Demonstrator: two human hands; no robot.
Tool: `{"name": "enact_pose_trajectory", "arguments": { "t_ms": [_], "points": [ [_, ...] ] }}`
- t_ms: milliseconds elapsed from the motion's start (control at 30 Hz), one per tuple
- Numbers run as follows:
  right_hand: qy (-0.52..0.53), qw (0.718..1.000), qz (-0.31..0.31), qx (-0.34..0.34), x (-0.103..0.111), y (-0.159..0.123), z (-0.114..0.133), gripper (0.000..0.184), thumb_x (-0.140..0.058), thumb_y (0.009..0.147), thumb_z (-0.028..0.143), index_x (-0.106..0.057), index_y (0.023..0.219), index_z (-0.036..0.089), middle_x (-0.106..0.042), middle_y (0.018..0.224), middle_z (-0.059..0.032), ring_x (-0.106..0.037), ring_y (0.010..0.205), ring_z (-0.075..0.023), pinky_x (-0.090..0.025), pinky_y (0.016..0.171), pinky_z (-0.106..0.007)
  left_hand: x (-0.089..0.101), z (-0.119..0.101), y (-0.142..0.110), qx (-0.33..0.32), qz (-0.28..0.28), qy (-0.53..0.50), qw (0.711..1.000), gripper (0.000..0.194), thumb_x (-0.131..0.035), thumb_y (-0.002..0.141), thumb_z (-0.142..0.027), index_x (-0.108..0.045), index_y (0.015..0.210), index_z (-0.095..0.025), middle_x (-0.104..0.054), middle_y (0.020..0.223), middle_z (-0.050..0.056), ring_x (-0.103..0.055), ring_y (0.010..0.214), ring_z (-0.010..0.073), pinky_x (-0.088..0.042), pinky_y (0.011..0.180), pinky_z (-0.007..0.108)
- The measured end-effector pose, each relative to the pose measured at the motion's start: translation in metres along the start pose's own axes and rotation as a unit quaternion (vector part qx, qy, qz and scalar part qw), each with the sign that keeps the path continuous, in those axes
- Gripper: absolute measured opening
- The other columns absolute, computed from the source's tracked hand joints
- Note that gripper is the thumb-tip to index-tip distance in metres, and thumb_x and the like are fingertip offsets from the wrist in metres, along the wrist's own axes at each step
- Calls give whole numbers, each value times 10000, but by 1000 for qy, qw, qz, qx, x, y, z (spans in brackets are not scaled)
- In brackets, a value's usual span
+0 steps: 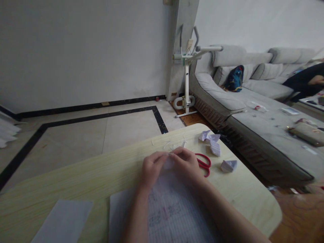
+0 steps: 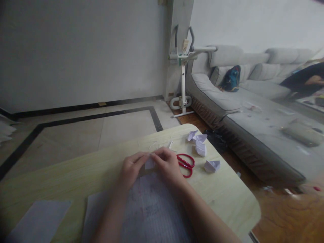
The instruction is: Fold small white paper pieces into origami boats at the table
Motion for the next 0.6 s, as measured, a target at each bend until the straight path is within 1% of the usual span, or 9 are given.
{"name": "enact_pose_trajectory", "arguments": {
  "t_ms": [100,200,300,400,533,600],
  "points": [
    [-19,1000,0,17,-1,-2,6,141,-675,768,311,-656,716,181,-643,676,-7,-581,638,-144,-451,576,-242,0,0,-1,15,-1,0,1000,230,-594,804,-334,-738,832,-157,-726,838,44,-630,827,201,-450,735,254],
    [-73,995,-14,72,0,-5,19,119,-655,789,280,-653,715,187,-628,676,-9,-568,641,-144,-442,589,-252,1,-2,-2,24,-8,0,1000,233,-589,802,-330,-732,811,-146,-714,818,44,-616,799,195,-444,702,245],
    [-140,978,-33,154,-1,-12,38,86,-639,801,228,-646,723,192,-595,658,-2,-539,625,-139,-424,598,-265,0,-4,-2,21,-3,-9,1000,233,-580,804,-321,-718,778,-135,-683,764,39,-593,756,182,-436,674,241],
    [-165,961,-34,221,-5,-20,50,78,-613,812,179,-635,738,191,-561,658,0,-519,611,-132,-412,578,-262,-3,-3,-3,23,9,-25,999,231,-574,807,-318,-700,746,-134,-648,710,27,-573,718,168,-429,650,234],
    [-181,938,-33,294,-9,-30,59,76,-596,809,135,-644,804,194,-560,716,-14,-519,623,-128,-409,555,-252,-7,-3,-4,27,23,-63,997,226,-570,812,-308,-694,728,-139,-640,708,20,-566,701,156,-432,644,228],
    [-186,933,-34,305,-9,-31,60,76,-597,807,132,-640,809,195,-561,717,-13,-520,626,-129,-409,561,-254,-8,-4,-4,29,28,-69,997,228,-568,817,-310,-711,769,-139,-654,730,27,-577,724,163,-440,661,235]
  ]
}}
Point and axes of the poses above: each hand's wrist, its own y-axis towards the middle knuckle, its own x-axis out of the back of the hand, z = x × y, the point moved 10 cm from there along y, towards the middle knuckle
